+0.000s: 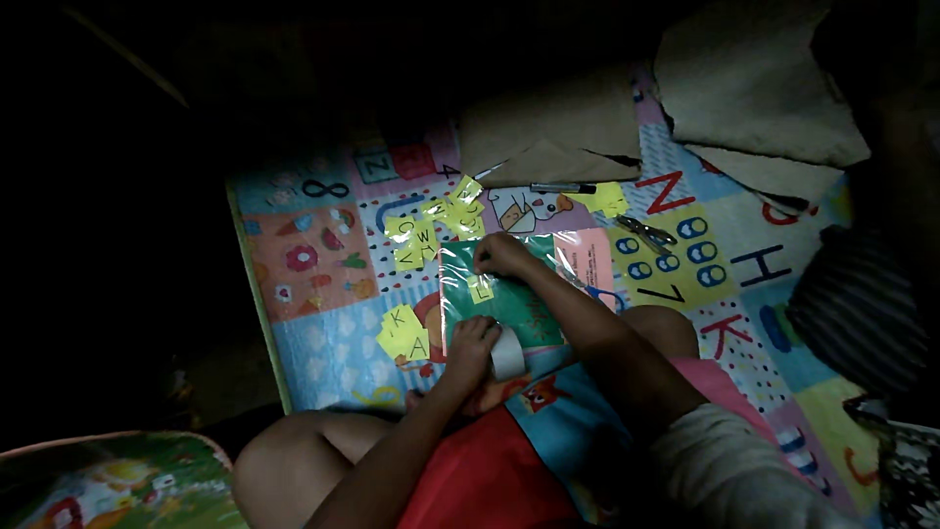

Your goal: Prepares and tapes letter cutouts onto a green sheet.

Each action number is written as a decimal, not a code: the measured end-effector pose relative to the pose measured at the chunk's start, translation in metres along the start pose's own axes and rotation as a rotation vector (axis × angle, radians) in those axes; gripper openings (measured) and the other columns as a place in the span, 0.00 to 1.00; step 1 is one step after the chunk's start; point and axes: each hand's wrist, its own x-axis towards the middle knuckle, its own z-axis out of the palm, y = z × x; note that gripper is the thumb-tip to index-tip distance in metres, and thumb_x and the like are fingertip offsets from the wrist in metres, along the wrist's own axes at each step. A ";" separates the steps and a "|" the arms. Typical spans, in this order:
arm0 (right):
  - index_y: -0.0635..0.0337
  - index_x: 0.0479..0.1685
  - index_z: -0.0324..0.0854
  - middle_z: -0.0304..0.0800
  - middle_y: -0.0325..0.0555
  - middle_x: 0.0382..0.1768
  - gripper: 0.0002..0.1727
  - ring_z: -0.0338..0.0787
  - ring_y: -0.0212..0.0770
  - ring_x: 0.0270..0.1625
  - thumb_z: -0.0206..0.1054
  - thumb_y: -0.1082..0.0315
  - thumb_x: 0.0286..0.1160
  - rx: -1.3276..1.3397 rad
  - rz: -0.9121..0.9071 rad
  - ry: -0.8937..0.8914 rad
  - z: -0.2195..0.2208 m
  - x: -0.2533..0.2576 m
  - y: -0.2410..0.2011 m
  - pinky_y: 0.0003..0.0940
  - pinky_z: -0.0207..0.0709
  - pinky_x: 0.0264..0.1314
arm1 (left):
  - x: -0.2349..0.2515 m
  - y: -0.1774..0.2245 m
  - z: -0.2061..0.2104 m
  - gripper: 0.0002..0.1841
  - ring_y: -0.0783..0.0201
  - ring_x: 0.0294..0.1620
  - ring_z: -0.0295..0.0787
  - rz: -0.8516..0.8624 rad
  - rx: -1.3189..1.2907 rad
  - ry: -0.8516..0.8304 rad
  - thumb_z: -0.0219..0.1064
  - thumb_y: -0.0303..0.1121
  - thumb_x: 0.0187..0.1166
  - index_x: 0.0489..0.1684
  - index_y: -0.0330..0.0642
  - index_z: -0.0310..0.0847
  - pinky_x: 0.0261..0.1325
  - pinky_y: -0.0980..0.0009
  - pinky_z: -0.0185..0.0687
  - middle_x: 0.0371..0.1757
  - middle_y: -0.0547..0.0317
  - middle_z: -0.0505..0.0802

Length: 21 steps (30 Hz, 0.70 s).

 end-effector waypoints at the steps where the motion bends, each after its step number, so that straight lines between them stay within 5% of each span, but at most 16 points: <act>1: 0.64 0.44 0.93 0.93 0.59 0.48 0.09 0.90 0.61 0.57 0.74 0.67 0.75 -0.002 0.022 0.000 0.001 0.001 -0.001 0.67 0.76 0.62 | 0.000 -0.003 0.001 0.15 0.33 0.68 0.85 -0.003 0.004 0.021 0.59 0.14 0.76 0.55 0.28 0.90 0.71 0.35 0.72 0.62 0.35 0.91; 9: 0.61 0.46 0.95 0.94 0.57 0.53 0.10 0.85 0.63 0.66 0.75 0.65 0.75 -0.018 0.030 0.048 0.007 0.008 0.010 0.69 0.70 0.70 | 0.005 -0.016 0.008 0.17 0.35 0.68 0.86 -0.065 -0.083 0.068 0.61 0.14 0.73 0.56 0.29 0.90 0.73 0.38 0.73 0.62 0.36 0.92; 21: 0.59 0.45 0.95 0.94 0.56 0.53 0.10 0.87 0.60 0.64 0.74 0.64 0.75 -0.023 0.017 0.036 0.016 0.018 0.020 0.68 0.71 0.68 | 0.011 -0.015 0.009 0.18 0.39 0.67 0.87 -0.156 -0.064 0.049 0.60 0.15 0.75 0.57 0.35 0.91 0.72 0.31 0.68 0.62 0.41 0.92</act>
